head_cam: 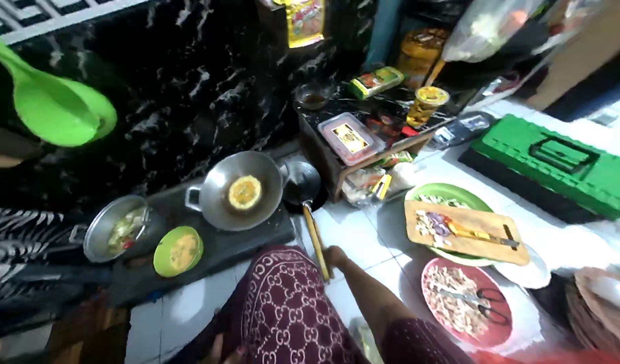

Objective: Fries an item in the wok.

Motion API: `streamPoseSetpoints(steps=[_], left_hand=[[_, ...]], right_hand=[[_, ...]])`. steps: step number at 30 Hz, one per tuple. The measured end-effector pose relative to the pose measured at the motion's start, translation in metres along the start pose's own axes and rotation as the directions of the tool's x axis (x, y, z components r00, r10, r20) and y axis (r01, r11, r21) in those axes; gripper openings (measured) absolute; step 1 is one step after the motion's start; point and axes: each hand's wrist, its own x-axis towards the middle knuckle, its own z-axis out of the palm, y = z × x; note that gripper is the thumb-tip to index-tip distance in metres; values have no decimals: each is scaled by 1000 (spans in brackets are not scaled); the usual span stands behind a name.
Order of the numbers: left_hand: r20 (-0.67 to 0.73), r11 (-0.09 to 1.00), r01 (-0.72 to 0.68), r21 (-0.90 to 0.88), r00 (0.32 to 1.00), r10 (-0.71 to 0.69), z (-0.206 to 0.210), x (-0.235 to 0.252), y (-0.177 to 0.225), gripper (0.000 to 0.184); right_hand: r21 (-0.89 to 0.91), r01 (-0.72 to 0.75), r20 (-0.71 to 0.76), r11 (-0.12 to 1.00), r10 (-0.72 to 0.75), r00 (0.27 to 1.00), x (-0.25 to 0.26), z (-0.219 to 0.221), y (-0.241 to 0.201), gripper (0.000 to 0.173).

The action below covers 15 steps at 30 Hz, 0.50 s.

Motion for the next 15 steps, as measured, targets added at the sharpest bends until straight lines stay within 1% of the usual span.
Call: streamPoseSetpoints(steps=[1,4,7,9,11,13,14,15], left_hand=[[8,1000,12,-3,1000,-12,3,4,-3,91],[110,996,76,46,991,-81,5,7,3,101],[149,992,61,108,986,-77,3,6,26,102],[147,991,39,127,987,-58,1,-1,45,97],[118,974,-45,222,993,19,-1,-10,61,85],[74,926,-149,346,989,131,-6,-21,76,76],[55,912,-180,370,984,172,-13,-32,85,76],[19,903,-208,376,976,216,-23,-46,93,77]], right_hand=[[21,-14,-30,1000,15,999,-6,-4,-4,46],[165,-17,-151,986,43,988,-26,-10,-12,42],[127,23,-253,992,10,967,-60,-18,-23,38],[141,81,-331,987,-31,943,-92,-15,-19,36],[218,122,-392,968,-28,919,-135,-12,-16,32],[294,124,-381,948,-3,925,-190,-20,-20,31],[293,170,-422,941,-33,906,-203,-19,-10,29],[284,246,-486,927,-82,870,-213,-19,0,26]])
